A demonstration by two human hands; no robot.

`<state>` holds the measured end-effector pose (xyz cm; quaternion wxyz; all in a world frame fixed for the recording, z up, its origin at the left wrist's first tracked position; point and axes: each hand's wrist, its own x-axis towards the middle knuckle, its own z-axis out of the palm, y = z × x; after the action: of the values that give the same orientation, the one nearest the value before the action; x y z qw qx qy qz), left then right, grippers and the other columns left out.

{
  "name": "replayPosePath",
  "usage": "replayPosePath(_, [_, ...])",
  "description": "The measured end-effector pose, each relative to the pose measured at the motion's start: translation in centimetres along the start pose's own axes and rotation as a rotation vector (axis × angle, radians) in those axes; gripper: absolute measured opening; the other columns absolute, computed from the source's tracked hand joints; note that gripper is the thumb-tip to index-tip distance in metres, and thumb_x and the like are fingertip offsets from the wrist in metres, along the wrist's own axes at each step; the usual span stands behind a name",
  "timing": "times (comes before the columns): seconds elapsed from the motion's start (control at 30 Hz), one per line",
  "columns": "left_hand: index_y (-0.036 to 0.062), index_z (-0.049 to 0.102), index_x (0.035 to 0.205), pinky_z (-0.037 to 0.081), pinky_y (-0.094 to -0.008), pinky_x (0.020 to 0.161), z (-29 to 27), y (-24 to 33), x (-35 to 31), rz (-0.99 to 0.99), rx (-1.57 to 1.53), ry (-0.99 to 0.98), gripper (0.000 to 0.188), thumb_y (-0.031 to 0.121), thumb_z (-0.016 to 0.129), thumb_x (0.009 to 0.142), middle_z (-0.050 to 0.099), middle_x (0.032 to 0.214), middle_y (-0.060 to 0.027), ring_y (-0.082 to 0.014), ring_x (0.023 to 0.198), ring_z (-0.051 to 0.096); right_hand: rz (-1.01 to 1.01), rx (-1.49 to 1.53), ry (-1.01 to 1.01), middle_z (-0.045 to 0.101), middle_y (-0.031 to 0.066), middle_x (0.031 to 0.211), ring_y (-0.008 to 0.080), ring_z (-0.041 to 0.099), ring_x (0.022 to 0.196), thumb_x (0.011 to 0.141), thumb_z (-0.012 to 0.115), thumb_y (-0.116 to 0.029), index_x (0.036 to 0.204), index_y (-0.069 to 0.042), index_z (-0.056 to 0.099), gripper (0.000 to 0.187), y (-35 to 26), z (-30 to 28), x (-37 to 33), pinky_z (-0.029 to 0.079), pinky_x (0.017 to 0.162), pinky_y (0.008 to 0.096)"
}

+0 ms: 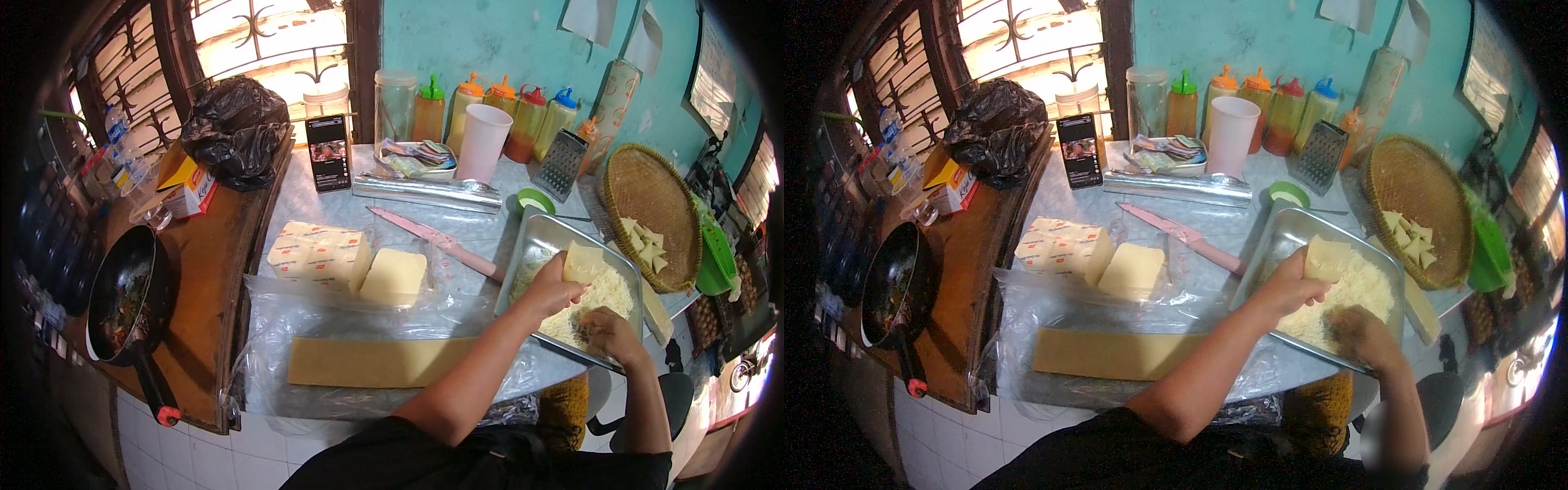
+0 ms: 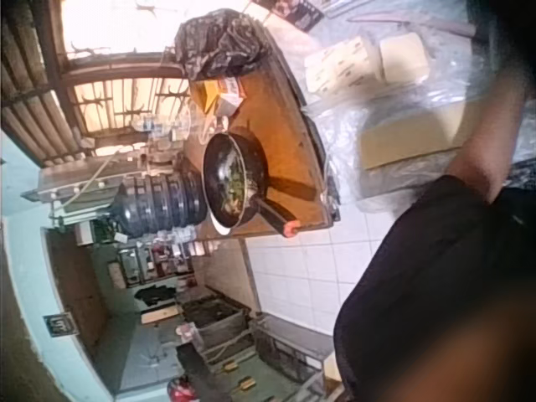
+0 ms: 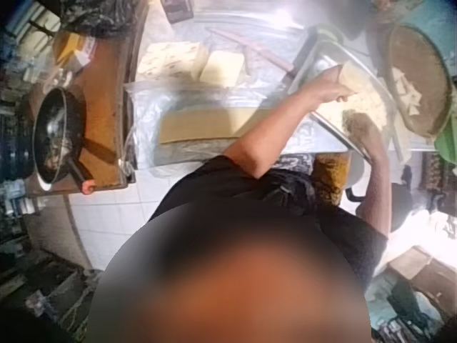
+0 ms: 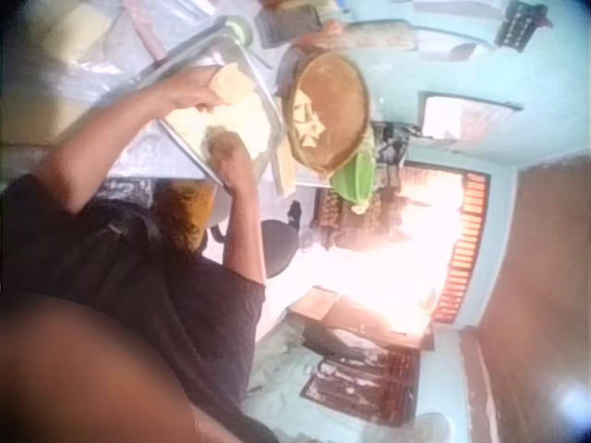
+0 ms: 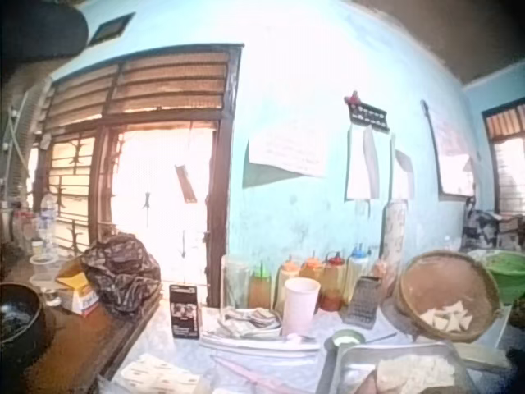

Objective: The person repeatedly scoops shredded cheese onto thin square wrappers, folds them into triangles, and places the finished pieces into a woven basket. The process is continuous and repetitive, with the person handling cheese and wrappers by hand.

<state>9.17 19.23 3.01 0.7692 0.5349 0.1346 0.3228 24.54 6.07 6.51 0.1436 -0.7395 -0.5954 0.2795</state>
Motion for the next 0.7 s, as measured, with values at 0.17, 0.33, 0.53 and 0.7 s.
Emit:
replayPosePath(0.17, [0.0071, 0.046, 0.116, 0.042, -0.0215, 0.053, -0.1, -0.4, -0.1, -0.015, -0.084, -0.005, 0.04, 0.012, 0.059, 0.078, 0.056, 0.09, -0.0019, -0.0084, 0.065, 0.053, -0.047, 0.136, -0.016, 0.061, 0.0081, 0.092, 0.02, 0.059, 0.086, 0.067, 0.063, -0.001, 0.093, -0.003, 0.064, 0.025, -0.1, 1.3, 0.5, 0.047, 0.079, 0.0343])
replayPosePath(0.33, [0.0077, 0.045, 0.116, 0.043, -0.0214, 0.055, -0.1, -0.3, -0.1, -0.043, -0.085, 0.023, 0.04, 0.014, 0.057, 0.078, 0.055, 0.092, -0.0023, -0.0084, 0.067, 0.054, 0.128, -0.116, -0.19, 0.063, 0.0111, 0.086, 0.0225, 0.061, 0.08, 0.072, 0.065, -0.018, 0.092, -0.003, 0.065, 0.025, 0.4, -0.5, -0.5, 0.047, 0.077, 0.0342])
replayPosePath(0.53, [0.0077, 0.045, 0.118, 0.044, -0.0225, 0.058, -0.1, -0.2, 0.0, -0.039, -0.053, 0.042, 0.044, 0.008, 0.057, 0.076, 0.056, 0.094, -0.0032, -0.0098, 0.07, 0.054, 0.14, -0.254, -0.143, 0.064, 0.0111, 0.08, 0.023, 0.062, 0.075, 0.072, 0.064, -0.023, 0.089, -0.002, 0.065, 0.027, 0.6, -1.1, -1.4, 0.048, 0.072, 0.0346])
replayPosePath(0.7, [0.0091, 0.041, 0.126, 0.045, -0.0239, 0.064, 0.0, 0.0, -0.3, -0.017, 0.003, 0.046, 0.056, 0.002, 0.059, 0.073, 0.056, 0.103, -0.0052, -0.0119, 0.079, 0.054, 0.156, 0.237, -0.206, 0.066, 0.0073, 0.08, 0.0165, 0.061, 0.075, 0.069, 0.063, -0.004, 0.086, -0.001, 0.067, 0.018, 2.2, -0.3, 0.0, 0.048, 0.069, 0.0301])
